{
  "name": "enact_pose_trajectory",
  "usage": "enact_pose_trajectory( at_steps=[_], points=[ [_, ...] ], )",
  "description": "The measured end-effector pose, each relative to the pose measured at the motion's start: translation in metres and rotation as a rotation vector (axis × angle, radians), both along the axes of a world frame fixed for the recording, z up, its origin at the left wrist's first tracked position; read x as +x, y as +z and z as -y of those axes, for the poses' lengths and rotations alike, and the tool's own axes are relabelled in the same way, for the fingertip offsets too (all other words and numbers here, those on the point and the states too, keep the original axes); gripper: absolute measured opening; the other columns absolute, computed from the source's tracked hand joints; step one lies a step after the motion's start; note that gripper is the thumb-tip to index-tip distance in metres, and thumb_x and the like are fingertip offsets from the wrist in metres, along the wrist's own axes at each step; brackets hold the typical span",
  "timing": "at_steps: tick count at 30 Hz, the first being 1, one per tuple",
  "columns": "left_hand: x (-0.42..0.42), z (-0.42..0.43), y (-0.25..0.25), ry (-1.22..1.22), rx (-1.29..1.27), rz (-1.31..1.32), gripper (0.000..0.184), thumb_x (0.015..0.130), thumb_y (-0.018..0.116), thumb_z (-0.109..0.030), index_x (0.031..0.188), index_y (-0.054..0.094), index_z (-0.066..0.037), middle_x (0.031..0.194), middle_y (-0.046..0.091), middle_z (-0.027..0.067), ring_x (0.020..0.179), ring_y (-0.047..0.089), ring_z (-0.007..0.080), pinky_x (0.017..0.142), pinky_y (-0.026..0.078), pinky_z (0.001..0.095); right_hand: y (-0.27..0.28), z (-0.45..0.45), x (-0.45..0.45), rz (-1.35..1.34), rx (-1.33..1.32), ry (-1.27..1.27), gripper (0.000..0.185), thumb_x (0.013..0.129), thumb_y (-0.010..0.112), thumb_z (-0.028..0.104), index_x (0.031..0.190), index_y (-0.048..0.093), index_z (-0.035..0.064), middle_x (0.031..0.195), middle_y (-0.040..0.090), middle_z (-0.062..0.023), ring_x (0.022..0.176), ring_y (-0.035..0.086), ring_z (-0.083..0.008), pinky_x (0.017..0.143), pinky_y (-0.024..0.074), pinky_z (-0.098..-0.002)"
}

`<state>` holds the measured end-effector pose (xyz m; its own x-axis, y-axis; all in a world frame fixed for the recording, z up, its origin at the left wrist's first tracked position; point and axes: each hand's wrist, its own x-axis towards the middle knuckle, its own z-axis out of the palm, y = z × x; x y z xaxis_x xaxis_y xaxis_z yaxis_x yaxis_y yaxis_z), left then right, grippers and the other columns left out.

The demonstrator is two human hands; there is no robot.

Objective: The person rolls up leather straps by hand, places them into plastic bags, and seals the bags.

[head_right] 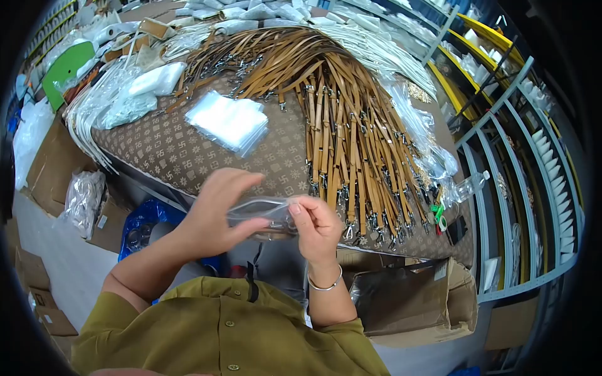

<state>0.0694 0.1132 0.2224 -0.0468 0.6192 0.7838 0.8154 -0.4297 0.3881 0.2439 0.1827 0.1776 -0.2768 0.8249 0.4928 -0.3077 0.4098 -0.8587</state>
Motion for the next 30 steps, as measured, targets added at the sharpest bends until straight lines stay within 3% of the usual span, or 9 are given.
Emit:
enact_pose_trajectory(
  at_steps=[3, 11, 17, 19, 30],
  points=[
    [0.005, -0.007, 0.007, -0.237, -0.274, -0.001, 0.021, 0.075, 0.066, -0.016, 0.09, 0.06, -0.005, 0.082, 0.06, 0.0084, 0.077, 0.058, 0.0271, 0.069, 0.043, 0.0368, -0.001, 0.004, -0.005, -0.061, -0.001, 0.006, 0.008, 0.086, 0.056, 0.0, 0.091, 0.06, -0.0042, 0.079, 0.06, -0.0041, 0.067, 0.051, -0.005, 0.061, 0.0408, -0.0177],
    [0.008, -0.014, 0.019, -0.342, -0.376, -0.066, 0.014, 0.075, 0.064, -0.015, 0.083, 0.06, -0.004, 0.076, 0.058, 0.0102, 0.073, 0.057, 0.0292, 0.064, 0.045, 0.0379, -0.004, 0.009, -0.004, -0.074, -0.009, -0.014, 0.008, 0.086, 0.055, -0.002, 0.092, 0.06, -0.0034, 0.077, 0.059, -0.0011, 0.064, 0.048, -0.0022, 0.056, 0.0378, -0.0155],
    [0.015, -0.016, 0.02, -0.357, -0.388, 0.037, 0.011, 0.074, 0.063, -0.012, 0.079, 0.06, -0.002, 0.072, 0.056, 0.0108, 0.067, 0.056, 0.0284, 0.058, 0.044, 0.036, -0.005, 0.01, -0.006, -0.113, -0.025, 0.0, 0.008, 0.085, 0.056, -0.003, 0.092, 0.06, -0.0033, 0.078, 0.059, -0.0006, 0.064, 0.047, -0.0011, 0.055, 0.0358, -0.0144],
    [0.016, -0.016, 0.019, -0.365, -0.4, 0.069, 0.01, 0.074, 0.062, -0.01, 0.078, 0.059, -0.002, 0.071, 0.056, 0.0108, 0.066, 0.056, 0.0277, 0.057, 0.044, 0.0353, -0.004, 0.011, -0.005, -0.11, -0.031, 0.001, 0.007, 0.084, 0.055, -0.004, 0.089, 0.059, -0.0046, 0.08, 0.06, -0.0043, 0.066, 0.05, -0.0047, 0.059, 0.0393, -0.0172],
    [0.017, -0.018, 0.012, -0.334, -0.37, 0.0, 0.008, 0.073, 0.062, -0.009, 0.078, 0.059, -0.003, 0.069, 0.055, 0.01, 0.066, 0.055, 0.0259, 0.058, 0.044, 0.0334, -0.01, 0.013, -0.01, -0.129, -0.072, -0.086, 0.007, 0.084, 0.054, -0.003, 0.089, 0.058, -0.0049, 0.081, 0.061, -0.0063, 0.066, 0.052, -0.0074, 0.061, 0.0416, -0.0187]
  ],
)
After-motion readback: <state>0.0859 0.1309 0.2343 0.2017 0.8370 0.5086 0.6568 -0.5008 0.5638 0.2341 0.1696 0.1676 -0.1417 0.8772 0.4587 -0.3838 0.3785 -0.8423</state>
